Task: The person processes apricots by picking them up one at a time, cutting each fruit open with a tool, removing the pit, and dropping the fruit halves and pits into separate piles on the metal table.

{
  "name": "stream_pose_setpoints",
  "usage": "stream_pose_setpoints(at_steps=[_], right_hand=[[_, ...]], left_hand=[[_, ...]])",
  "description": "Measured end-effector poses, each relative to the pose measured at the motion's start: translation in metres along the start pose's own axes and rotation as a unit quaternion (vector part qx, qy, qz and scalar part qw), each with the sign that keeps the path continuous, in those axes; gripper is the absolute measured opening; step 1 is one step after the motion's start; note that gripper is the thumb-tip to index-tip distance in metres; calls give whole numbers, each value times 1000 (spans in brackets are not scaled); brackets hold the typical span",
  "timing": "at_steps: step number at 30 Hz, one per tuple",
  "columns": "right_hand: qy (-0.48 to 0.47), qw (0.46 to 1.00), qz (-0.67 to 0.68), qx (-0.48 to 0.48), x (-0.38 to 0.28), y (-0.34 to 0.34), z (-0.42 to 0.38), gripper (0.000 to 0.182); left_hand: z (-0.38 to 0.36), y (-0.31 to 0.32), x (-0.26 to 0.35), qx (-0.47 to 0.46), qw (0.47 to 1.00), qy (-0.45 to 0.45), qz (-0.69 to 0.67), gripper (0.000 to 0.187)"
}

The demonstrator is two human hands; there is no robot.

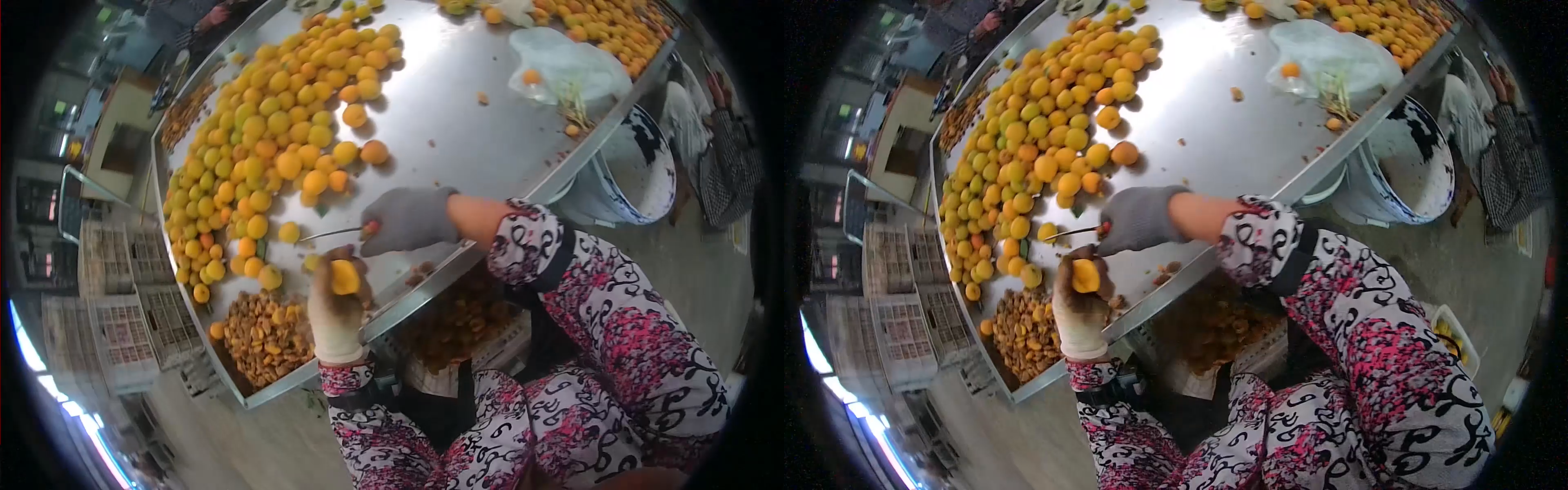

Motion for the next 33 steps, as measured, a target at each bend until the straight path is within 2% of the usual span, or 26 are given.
stream_pose_setpoints(at_steps=[1, 3, 4, 5, 6, 8, 9, 10, 11, 12, 13, 16, 17, 18, 20, 22, 23, 24, 25, 26, 28, 29, 30, 32, 33], right_hand=[[-6, 1000, -2, -6, 0, -1, 0, 42], [92, 986, 109, -87, 10, 9, -9, 41], [90, 986, 108, -89, 6, 5, -10, 41], [116, 985, 112, -68, 5, -3, -13, 41], [142, 982, 115, -47, 7, -11, -16, 40], [135, 983, 122, -31, 20, -15, -5, 41], [114, 990, 58, 57, 33, -29, 2, 40], [90, 985, -7, 144, 41, -44, 8, 39], [90, 986, -8, 142, 53, -43, 16, 39], [120, 969, -78, 199, 61, -55, 18, 38], [148, 944, -147, 256, 61, -76, 2, 36], [185, 933, -177, 252, 72, -84, 0, 43], [188, 933, -174, 252, 72, -82, 4, 43], [198, 939, -159, 233, 75, -76, 11, 40], [207, 944, -141, 216, 82, -70, 15, 38], [161, 947, -134, 243, 93, -66, 21, 39], [158, 947, -133, 245, 98, -62, 24, 39], [149, 956, -41, 249, 102, -55, 25, 38], [138, 957, 51, 250, 105, -49, 27, 38], [131, 958, 50, 249, 104, -48, 26, 38], [69, 928, 282, 236, 70, -39, 22, 36], [35, 908, 356, 216, 42, -34, 19, 35], [23, 910, 375, 179, 6, -34, 6, 37], [3, 904, 404, 141, -30, -18, -5, 40], [3, 905, 404, 135, -37, -8, -6, 40]], left_hand=[[-6, 5, -2, -7, 997, -12, 78, 46], [-21, 24, -1, -10, 982, -30, 184, 42], [-27, 32, -2, -31, 967, -34, 252, 40], [-29, 33, -9, -49, 963, -71, 256, 33], [-31, 35, -11, -47, 963, -70, 255, 33], [-33, 38, -21, -96, 922, -76, 368, 34], [-37, 48, -17, -127, 875, -35, 466, 33], [-39, 46, -16, -126, 876, -35, 465, 33], [-40, 45, -22, -149, 882, -68, 442, 33], [-41, 44, -29, -172, 885, -100, 420, 32], [-46, 60, -34, -176, 881, -88, 431, 32], [-45, 68, -46, -158, 878, -123, 435, 33], [-47, 73, -39, -186, 834, -85, 513, 35], [-46, 69, -40, -186, 833, -88, 514, 35], [-54, 83, -41, -217, 711, 64, 666, 37], [-57, 86, -36, -212, 709, 92, 667, 38], [-54, 81, -28, -192, 765, 87, 609, 38], [-52, 77, -21, -170, 817, 82, 545, 38], [-47, 64, -18, -132, 871, 18, 474, 36], [-42, 51, -15, -79, 913, 16, 401, 32], [-32, 43, 3, 21, 945, 17, 327, 44], [-30, 38, 8, 47, 969, 25, 242, 55], [-24, 30, 10, 30, 974, 105, 198, 66], [-18, 24, 18, -14, 985, 153, 81, 53], [-15, 26, 22, -47, 986, 156, 44, 56]])
Point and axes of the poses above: each hand's wrist, its own z-axis towards the middle knuckle, its own y-axis out of the palm, x = y × z, the point moved 8 cm from there along z, towards the middle knuckle, and after that the axes turned 13 degrees about -y, right-handed, at the moved point
